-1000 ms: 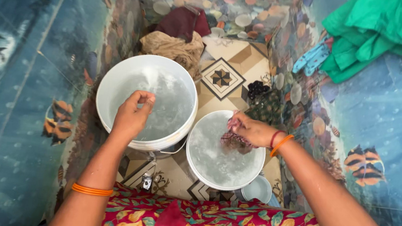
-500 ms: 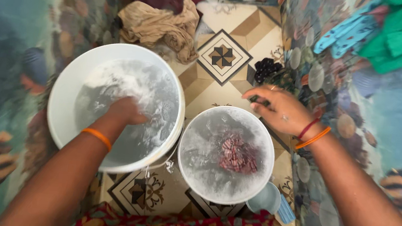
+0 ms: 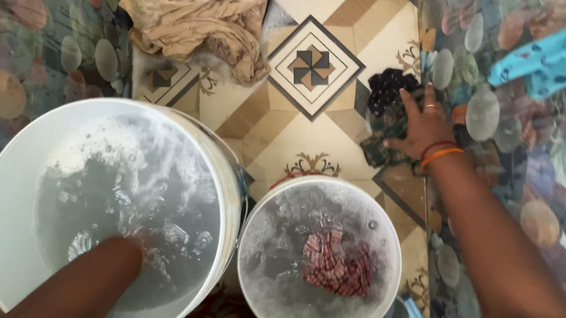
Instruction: The person washes several pieces of clothing by hand in two white buckets filled with soapy water. They repeatedly submerge, scrub, and wring out each item, then place the washed clothes on the floor beside the buckets.
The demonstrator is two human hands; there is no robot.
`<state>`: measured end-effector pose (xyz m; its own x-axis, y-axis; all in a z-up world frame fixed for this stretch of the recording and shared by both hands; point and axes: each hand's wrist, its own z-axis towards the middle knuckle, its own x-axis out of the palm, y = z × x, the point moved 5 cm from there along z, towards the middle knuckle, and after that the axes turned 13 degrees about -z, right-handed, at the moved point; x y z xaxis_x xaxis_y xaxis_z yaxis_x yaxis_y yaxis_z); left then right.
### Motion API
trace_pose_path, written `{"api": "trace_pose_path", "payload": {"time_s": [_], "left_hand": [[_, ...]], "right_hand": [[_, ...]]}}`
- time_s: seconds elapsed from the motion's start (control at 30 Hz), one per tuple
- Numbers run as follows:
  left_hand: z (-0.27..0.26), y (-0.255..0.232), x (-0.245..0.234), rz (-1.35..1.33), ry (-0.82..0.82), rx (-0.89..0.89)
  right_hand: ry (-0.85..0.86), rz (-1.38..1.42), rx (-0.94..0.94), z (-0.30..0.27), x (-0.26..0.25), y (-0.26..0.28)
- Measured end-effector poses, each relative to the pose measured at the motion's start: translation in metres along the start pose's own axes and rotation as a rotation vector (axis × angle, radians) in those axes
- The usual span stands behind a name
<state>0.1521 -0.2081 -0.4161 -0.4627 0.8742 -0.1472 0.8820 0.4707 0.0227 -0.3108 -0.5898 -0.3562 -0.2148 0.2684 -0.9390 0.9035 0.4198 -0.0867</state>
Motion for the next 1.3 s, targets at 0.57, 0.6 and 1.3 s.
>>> {"api": "trace_pose_path", "payload": {"time_s": [0.57,0.6,1.3], "left_hand": [[-0.052,-0.087,-0.086,-0.381,-0.239,0.488],[-0.08,-0.092,-0.093,-0.488,-0.279,0.61],[-0.241,-0.208,0.105,-0.269,-0.55,0.753]], "right_hand": [[0.323,-0.244,0.033,-0.019,0.111,-0.004],[0.287,-0.211,0.019,-0.033,0.106,-0.007],[-0.807,0.243,-0.186,-0.432,-0.38,0.071]]}}
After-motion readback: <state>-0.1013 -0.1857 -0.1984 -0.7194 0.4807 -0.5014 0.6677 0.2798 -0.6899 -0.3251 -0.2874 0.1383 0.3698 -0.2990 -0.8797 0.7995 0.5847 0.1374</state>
